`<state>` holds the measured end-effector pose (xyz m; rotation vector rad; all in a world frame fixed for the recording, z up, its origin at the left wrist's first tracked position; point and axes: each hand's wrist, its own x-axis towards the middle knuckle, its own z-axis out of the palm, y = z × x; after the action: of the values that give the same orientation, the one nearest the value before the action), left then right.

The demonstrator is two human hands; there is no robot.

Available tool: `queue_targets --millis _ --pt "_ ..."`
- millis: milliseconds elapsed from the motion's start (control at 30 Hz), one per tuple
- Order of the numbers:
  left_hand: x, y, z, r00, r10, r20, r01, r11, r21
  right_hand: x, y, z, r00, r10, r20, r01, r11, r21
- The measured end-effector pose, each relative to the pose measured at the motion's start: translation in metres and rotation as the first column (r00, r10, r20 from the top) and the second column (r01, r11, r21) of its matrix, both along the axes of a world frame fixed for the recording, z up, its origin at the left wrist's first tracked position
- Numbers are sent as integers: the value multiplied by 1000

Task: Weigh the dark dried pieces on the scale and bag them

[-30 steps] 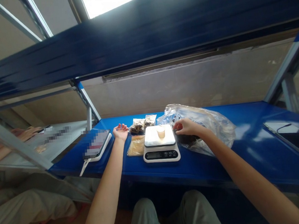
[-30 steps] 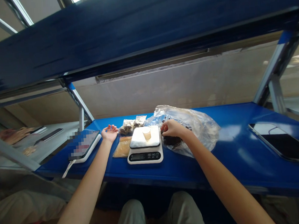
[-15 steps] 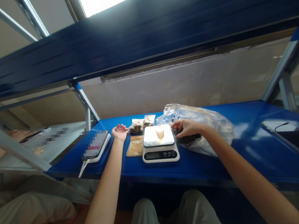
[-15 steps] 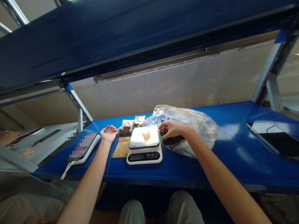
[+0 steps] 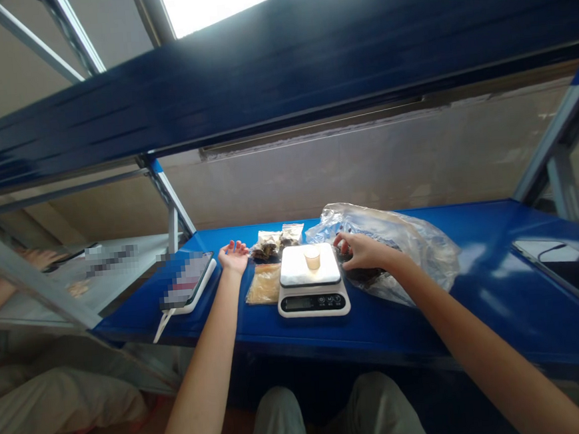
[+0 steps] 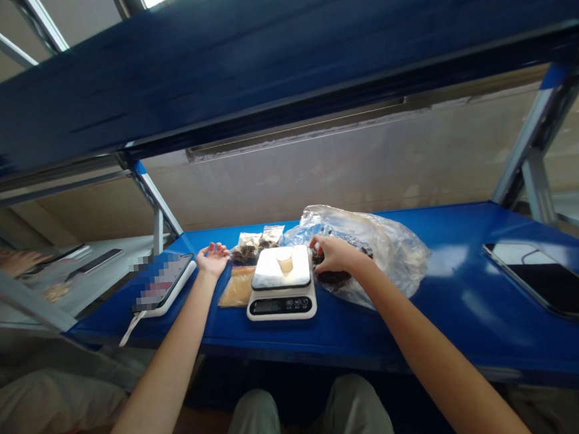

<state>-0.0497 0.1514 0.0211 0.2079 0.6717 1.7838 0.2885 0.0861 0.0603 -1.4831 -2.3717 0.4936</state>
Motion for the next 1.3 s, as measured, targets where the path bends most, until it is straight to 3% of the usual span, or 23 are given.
queue_targets --millis 367,567,800,933,1067,1300 --pt "1 -1 1 1000 4 -1 -4 1000 4 2 2 -2 997 33 -74 -31 999 29" --pt "-1 0 -1 1000 -6 -16 6 1000 14 2 1 2 988 -14 -151 19 999 30" --pt "0 1 0 999 2 -36 -2 1000 5 5 8 -1 973 -115 -201 141 983 119" --pt "2 -1 1 1000 3 -7 -3 1000 -6 5 7 -1 969 -93 -228 107 993 51" --pt "2 -1 2 1000 -2 2 2 1000 4 3 7 -3 979 -66 -195 70 997 15" --pt "1 0 -1 999 -10 -37 11 1000 24 -4 6 -9 996 -87 -22 89 991 100"
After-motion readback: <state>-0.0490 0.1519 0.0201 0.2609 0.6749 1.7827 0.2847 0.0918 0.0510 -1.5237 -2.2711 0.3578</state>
